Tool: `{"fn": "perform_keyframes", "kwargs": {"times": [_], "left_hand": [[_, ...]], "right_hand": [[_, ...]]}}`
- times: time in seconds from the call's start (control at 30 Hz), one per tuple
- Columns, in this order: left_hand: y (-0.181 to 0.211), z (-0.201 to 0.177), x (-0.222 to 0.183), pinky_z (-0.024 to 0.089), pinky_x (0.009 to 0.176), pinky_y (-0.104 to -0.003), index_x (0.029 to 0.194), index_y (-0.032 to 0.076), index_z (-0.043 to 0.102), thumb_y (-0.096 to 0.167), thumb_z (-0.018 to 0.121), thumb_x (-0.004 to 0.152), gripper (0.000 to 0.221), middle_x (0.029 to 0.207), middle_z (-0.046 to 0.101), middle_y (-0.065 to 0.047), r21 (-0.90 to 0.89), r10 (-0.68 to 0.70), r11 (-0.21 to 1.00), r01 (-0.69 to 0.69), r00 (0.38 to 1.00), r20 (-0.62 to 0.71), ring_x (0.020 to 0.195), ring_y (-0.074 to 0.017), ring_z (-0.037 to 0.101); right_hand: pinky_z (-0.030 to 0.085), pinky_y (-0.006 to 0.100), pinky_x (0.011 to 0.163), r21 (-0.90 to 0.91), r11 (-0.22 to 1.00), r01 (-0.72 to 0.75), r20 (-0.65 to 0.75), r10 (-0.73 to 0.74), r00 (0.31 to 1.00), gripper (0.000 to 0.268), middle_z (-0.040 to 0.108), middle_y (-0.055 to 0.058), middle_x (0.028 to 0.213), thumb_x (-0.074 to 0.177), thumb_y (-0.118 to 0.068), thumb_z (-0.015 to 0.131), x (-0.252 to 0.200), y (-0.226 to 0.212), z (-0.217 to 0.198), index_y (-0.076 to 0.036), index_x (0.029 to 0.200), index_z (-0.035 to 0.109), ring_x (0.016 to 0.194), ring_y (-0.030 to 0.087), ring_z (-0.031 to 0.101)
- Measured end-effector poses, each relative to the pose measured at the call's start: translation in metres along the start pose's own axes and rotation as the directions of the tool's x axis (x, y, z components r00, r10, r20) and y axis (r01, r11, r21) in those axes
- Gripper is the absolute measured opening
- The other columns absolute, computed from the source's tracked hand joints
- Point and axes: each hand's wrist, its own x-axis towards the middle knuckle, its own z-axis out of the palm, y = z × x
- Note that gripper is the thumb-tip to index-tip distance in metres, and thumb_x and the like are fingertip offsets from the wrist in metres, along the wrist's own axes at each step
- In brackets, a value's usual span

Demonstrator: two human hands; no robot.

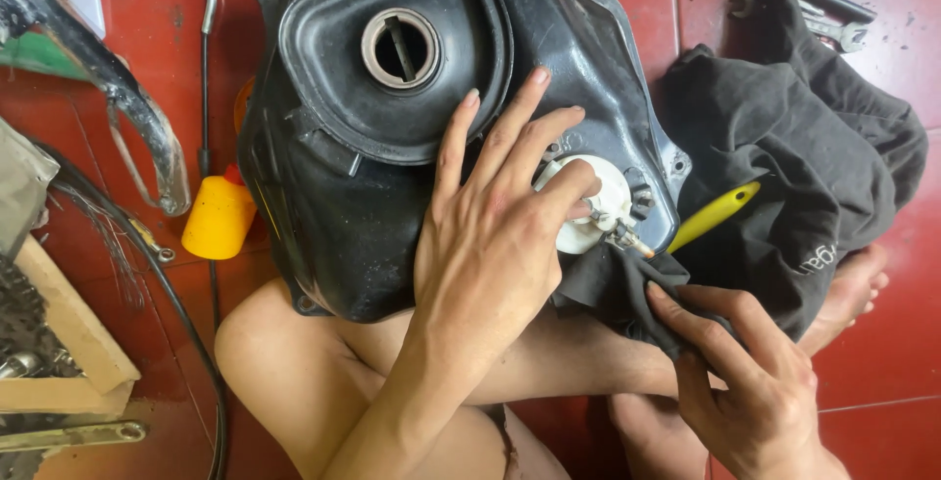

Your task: Cleaning the fuel pump mounting area on a motorcycle fuel tank using a brush and a cloth

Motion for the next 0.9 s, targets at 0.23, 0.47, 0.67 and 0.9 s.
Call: {"fn": "perform_keyframes", "kwargs": {"times": [0.23, 0.47, 0.67, 0.9], "left_hand": [[-0.002, -0.002, -0.003, 0.016, 0.127, -0.058, 0.082, 0.008, 0.069, 0.002, 0.070, 0.086, 0.007, 0.125, 0.064, -0.009, -0.021, -0.002, 1.000, 0.002, 1.000, -0.013, 0.146, -0.0269, 0.039], [-0.002, 0.000, -0.002, 0.016, 0.127, -0.059, 0.082, 0.008, 0.071, 0.002, 0.071, 0.084, 0.006, 0.122, 0.064, -0.007, 0.000, 0.003, 1.000, -0.003, 1.000, -0.016, 0.145, -0.0284, 0.042], [-0.002, -0.001, -0.002, 0.017, 0.127, -0.058, 0.084, 0.007, 0.070, 0.001, 0.072, 0.085, 0.007, 0.124, 0.063, -0.007, -0.007, 0.002, 1.000, -0.003, 1.000, -0.027, 0.145, -0.0274, 0.041], [-0.001, -0.002, -0.001, 0.018, 0.126, -0.057, 0.082, 0.007, 0.070, 0.002, 0.071, 0.085, 0.005, 0.126, 0.064, -0.009, -0.002, 0.009, 1.000, -0.009, 1.000, -0.020, 0.145, -0.0289, 0.042]], "right_hand": [[0.051, 0.033, 0.064, -0.145, 0.989, -0.039, -0.172, 0.014, 0.985, 0.051, 0.068, 0.017, 0.117, 0.073, 0.017, 0.067, -0.011, -0.002, 0.024, -0.004, 0.118, 0.079, 0.074, 0.022, 0.061], [0.051, 0.029, 0.054, -0.063, 0.998, -0.024, 0.036, 0.027, 0.999, 0.049, 0.069, 0.010, 0.113, 0.069, 0.014, 0.067, 0.006, -0.003, -0.005, -0.006, 0.113, 0.077, 0.064, 0.017, 0.061], [0.050, 0.027, 0.054, 0.008, 0.997, -0.079, 0.061, 0.078, 0.995, 0.051, 0.068, 0.010, 0.113, 0.068, 0.015, 0.065, 0.007, -0.010, -0.004, -0.004, 0.114, 0.076, 0.068, 0.017, 0.062], [0.053, 0.028, 0.055, 0.013, 0.991, -0.131, 0.142, 0.128, 0.982, 0.045, 0.070, 0.006, 0.106, 0.070, 0.006, 0.073, 0.013, 0.002, -0.024, -0.007, 0.113, 0.076, 0.072, 0.017, 0.067]]}}
